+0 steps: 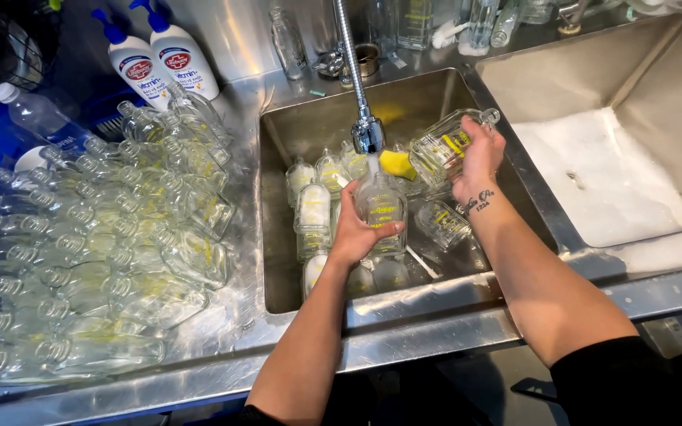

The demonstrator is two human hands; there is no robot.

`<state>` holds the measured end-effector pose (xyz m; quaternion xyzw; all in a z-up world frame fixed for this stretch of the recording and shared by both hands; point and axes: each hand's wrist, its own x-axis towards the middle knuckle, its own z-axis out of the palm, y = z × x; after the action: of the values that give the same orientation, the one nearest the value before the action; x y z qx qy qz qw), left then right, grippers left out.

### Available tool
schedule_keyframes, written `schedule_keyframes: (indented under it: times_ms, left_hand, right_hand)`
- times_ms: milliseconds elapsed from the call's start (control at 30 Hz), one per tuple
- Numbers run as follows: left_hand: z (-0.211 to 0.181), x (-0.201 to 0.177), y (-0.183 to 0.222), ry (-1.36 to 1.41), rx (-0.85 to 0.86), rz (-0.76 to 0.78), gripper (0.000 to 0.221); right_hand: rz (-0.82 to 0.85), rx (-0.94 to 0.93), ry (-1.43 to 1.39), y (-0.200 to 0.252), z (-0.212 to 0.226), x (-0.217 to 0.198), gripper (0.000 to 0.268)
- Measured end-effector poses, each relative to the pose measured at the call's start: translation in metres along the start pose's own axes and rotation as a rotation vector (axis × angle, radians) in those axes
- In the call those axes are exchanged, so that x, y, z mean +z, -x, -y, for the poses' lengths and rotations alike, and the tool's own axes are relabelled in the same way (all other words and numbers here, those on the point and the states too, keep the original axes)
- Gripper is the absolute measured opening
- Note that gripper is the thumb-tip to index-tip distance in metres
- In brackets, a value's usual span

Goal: Rinsing glass bottles under a running faucet in an industrial sink

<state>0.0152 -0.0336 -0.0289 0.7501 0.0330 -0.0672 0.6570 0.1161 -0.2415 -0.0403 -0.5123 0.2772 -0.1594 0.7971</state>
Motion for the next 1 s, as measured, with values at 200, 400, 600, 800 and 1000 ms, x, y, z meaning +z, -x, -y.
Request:
schedule_keyframes:
  times_ms: [200,400,600,800,1000]
  left_hand:
    - [0.008,-0.003,-0.008,-0.021,-0.046,-0.016,0.116]
    - [0.000,0.000,-0.007,0.034,-0.067,-0.022,0.123]
    - [0.011,-0.002,-0.010,0.050,-0.045,-0.032,0.120]
    - [0.013,-0.002,-0.015,0.035,-0.064,-0.035,0.120]
    - [0.008,-0.004,-0.013,0.043,-0.054,-0.040,0.119]
  right_hand:
    - [0.001,-0.012,0.031,-0.007,-0.007,-0.001,0.067]
    - [0.003,-0.026,0.046,-0.025,-0.016,-0.005,0.065]
    - [-0.015,-0.020,0.034,0.000,-0.005,-0.002,0.055]
    - [-0.021,0.006,0.053,-0.005,-0.001,0.000,0.054]
    - [-0.011,0.010,0.045,0.004,0.003,0.002,0.054]
